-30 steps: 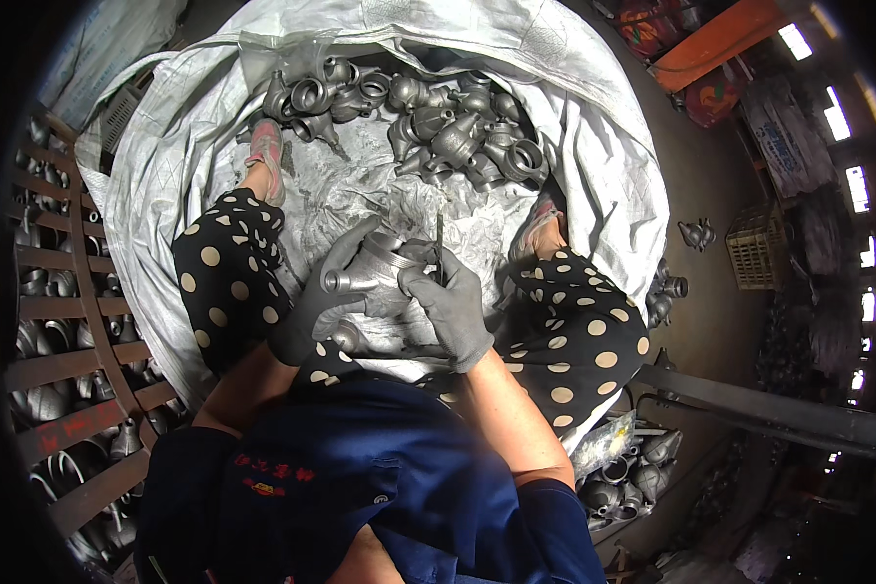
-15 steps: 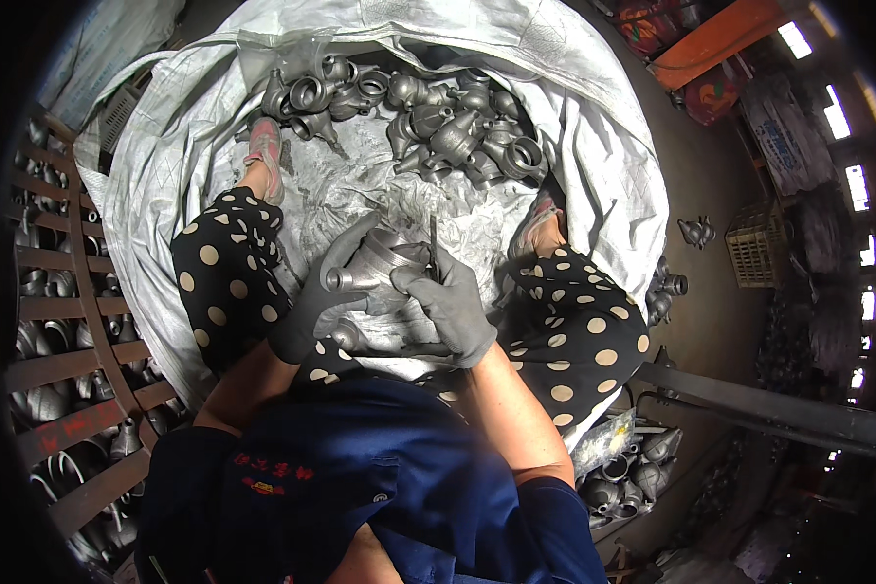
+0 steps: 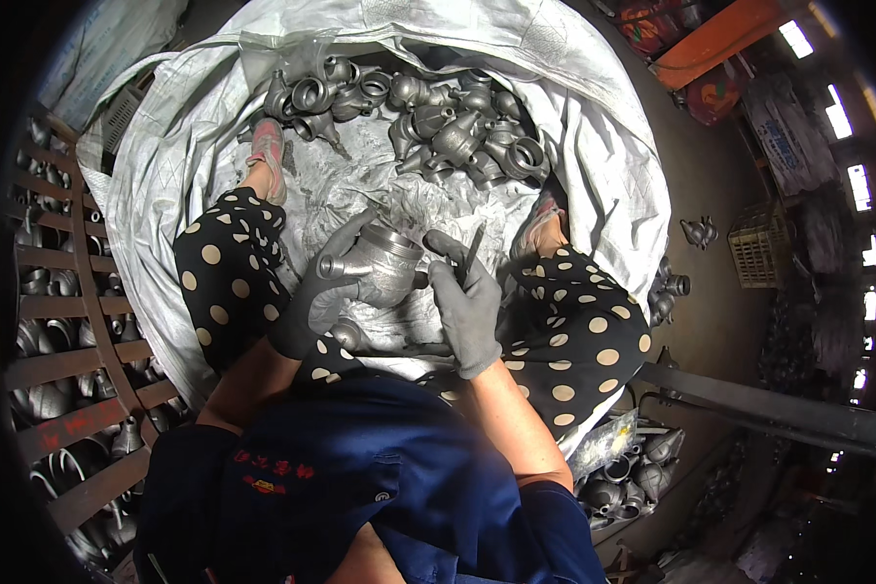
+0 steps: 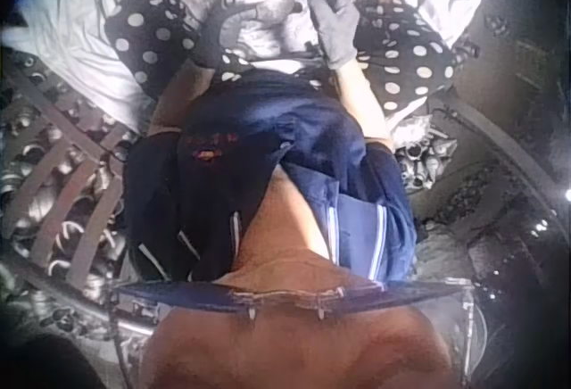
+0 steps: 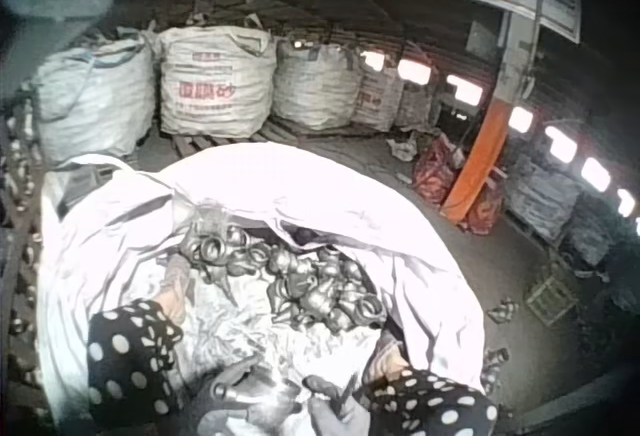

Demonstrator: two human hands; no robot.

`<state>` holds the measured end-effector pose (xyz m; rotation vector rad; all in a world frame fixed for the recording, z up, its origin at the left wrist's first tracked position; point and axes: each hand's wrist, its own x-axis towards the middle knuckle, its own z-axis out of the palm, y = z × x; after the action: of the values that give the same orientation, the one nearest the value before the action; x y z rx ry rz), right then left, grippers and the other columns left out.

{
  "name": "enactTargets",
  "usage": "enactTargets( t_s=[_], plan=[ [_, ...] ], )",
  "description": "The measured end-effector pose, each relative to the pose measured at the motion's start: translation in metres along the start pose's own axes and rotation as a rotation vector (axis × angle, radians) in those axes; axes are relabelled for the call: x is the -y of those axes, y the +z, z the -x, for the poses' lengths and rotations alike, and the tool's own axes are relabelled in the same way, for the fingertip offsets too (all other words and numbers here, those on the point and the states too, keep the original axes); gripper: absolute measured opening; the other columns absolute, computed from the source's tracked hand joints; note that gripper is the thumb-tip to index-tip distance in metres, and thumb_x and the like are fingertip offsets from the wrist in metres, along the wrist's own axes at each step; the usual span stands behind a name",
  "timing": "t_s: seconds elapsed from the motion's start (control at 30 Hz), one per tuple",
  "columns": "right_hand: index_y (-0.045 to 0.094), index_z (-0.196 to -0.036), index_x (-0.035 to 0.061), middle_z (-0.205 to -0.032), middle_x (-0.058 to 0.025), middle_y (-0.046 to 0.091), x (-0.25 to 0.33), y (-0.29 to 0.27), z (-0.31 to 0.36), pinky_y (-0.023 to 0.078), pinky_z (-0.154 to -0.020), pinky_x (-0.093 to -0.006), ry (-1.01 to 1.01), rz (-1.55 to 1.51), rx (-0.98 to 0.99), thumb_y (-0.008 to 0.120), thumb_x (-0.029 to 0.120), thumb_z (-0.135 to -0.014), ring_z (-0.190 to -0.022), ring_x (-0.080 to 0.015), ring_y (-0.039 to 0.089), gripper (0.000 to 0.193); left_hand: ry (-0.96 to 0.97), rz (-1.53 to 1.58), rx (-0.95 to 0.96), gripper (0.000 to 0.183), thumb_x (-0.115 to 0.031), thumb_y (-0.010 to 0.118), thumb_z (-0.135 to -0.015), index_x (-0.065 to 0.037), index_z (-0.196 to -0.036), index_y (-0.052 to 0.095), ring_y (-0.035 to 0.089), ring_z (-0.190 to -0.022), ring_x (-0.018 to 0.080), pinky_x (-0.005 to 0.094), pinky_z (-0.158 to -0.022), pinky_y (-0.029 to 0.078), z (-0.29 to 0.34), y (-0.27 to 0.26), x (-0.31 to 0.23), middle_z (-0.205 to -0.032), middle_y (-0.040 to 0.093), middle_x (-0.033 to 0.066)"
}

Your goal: The person takes metal parts from a large bag, scrapes them using a hand tool, and places them onto a metal rack.

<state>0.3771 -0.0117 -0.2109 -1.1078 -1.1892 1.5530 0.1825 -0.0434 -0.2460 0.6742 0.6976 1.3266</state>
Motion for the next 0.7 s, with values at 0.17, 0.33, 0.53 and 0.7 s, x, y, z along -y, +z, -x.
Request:
enactTargets(
  t_s=[0.17, 0.33, 0.53, 0.7],
  plan=[
    [0.052, -0.132, -0.0048, -0.123, -0.0084, 0.063, 0.011, 0.016, 0.012, 0.042, -0.092, -0.0210, -0.066, 0.087, 0.275, 0.048, 0.003, -0.097, -0.106, -0.0069, 0.055, 0.036, -0.038, -0.001, 0.012, 0.088, -0.012, 0.075, -0.075, -0.002, -0.149, 0.026, 0.051, -0.121, 0.0194, 0.0309, -0.096, 0.048, 0.000, -0.005, 0.006, -0.134, 0.048, 0.0115],
    [0.052, -0.134, -0.0032, -0.121, -0.0047, 0.063, 0.012, 0.015, 0.016, 0.043, -0.087, -0.0189, 0.038, 0.154, 0.278, 0.049, 0.005, -0.097, -0.100, -0.0042, 0.053, 0.038, -0.055, 0.042, 0.093, 0.085, -0.014, 0.070, -0.080, -0.002, -0.149, 0.023, 0.047, -0.128, 0.0239, 0.0360, -0.096, 0.050, 0.003, -0.004, 0.002, -0.136, 0.045, 0.0132],
    [0.056, -0.130, -0.0020, -0.112, -0.0015, 0.066, 0.001, -0.002, 0.014, 0.041, -0.065, -0.0156, -0.010, 0.121, 0.210, 0.050, 0.006, -0.096, -0.077, 0.0000, 0.051, 0.036, -0.083, 0.032, 0.022, 0.087, -0.006, 0.071, -0.075, 0.000, -0.149, 0.025, 0.054, -0.118, 0.0186, 0.0326, -0.095, 0.050, 0.000, -0.002, 0.002, -0.135, 0.046, 0.0132],
    [0.057, -0.128, -0.0020, -0.111, -0.0045, 0.067, 0.014, -0.002, 0.016, 0.043, -0.066, -0.0173, 0.114, 0.129, 0.112, 0.050, 0.004, -0.095, -0.077, -0.0021, 0.052, 0.035, -0.012, -0.030, -0.045, 0.088, 0.002, 0.068, -0.071, -0.004, -0.149, 0.028, 0.056, -0.109, 0.0147, 0.0284, -0.089, 0.051, -0.001, -0.011, 0.011, -0.131, 0.048, 0.0110]
  ],
)
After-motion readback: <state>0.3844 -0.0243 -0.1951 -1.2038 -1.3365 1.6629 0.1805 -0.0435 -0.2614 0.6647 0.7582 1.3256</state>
